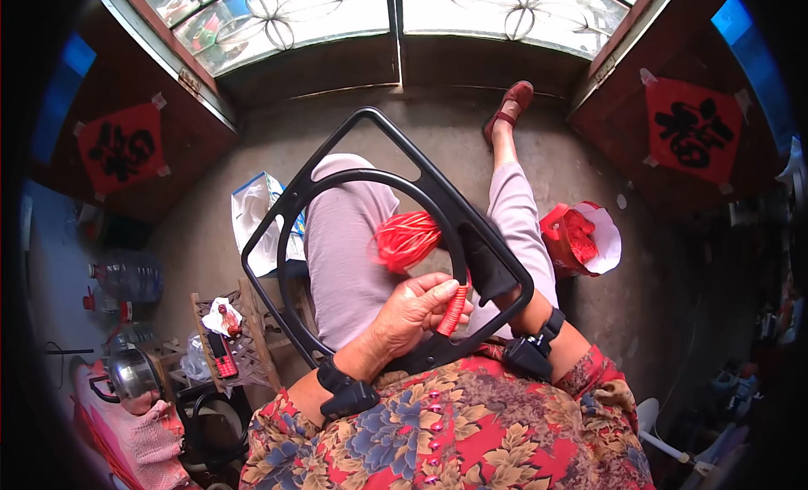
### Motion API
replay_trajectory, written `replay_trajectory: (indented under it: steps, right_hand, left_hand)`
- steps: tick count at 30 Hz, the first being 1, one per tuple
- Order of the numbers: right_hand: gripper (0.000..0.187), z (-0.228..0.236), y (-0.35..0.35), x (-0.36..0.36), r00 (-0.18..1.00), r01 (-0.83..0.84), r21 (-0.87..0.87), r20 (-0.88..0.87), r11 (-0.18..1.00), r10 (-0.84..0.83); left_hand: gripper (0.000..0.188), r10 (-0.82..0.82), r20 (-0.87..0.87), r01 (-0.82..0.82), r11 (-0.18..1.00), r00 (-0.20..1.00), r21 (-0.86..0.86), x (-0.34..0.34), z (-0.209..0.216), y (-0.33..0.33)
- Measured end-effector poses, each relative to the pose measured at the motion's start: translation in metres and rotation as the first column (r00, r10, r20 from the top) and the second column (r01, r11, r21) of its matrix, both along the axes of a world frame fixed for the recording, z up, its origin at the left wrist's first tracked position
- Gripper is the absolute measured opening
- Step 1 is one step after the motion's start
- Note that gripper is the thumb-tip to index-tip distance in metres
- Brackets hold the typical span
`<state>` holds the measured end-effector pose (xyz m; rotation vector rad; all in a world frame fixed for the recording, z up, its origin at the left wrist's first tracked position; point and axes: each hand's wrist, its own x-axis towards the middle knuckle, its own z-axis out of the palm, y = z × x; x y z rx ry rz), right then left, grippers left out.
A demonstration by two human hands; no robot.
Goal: Wrapping a red plastic ribbon around the edge of a black circular plastic frame.
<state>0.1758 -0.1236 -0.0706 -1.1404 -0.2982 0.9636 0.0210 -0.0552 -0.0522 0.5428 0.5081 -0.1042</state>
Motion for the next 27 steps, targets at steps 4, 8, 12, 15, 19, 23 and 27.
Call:
replay_trajectory:
  steps: [4, 8, 12, 15, 19, 23, 27]
  right_hand:
    - [0.039, 0.004, -0.008, -0.012, 0.86, -0.253, 0.339, -0.351, 0.906, 0.371]
    - [0.045, 0.018, -0.012, -0.005, 0.628, -0.32, 0.577, -0.464, 0.751, 0.624]
    - [0.052, 0.044, -0.015, 0.013, 0.646, -0.515, 0.466, -0.341, 0.72, 0.683]
    - [0.056, 0.063, -0.02, 0.025, 0.711, -0.695, 0.044, -0.111, 0.718, 0.695]
    - [0.053, 0.056, -0.048, 0.011, 0.847, -0.526, -0.234, -0.053, 0.818, 0.529]
    - [0.042, 0.045, -0.087, 0.001, 0.854, -0.409, -0.553, 0.048, 0.726, 0.517]
    - [0.031, 0.038, -0.13, 0.003, 0.973, -0.218, -0.347, -0.003, 0.912, 0.232]
  left_hand:
    - [0.024, -0.015, 0.188, 0.019, 1.0, 0.982, -0.021, -0.006, -0.005, 0.002]
    - [0.024, 0.169, 0.137, -0.181, 0.98, 0.976, 0.081, -0.005, -0.011, -0.01]
    - [0.023, -0.008, 0.108, -0.01, 0.986, 0.994, 0.165, -0.011, 0.008, 0.0]
    - [0.023, 0.006, 0.012, -0.01, 0.935, 1.0, 0.355, -0.015, 0.016, -0.008]
    - [0.02, 0.003, -0.025, 0.001, 0.982, 1.0, 0.19, -0.019, 0.008, -0.012]
    - [0.023, 0.023, -0.078, -0.01, 0.988, 0.997, 0.153, -0.015, 0.005, -0.012]
    - [0.021, -0.02, -0.035, 0.023, 0.997, 0.999, 0.072, -0.015, 0.008, -0.007]
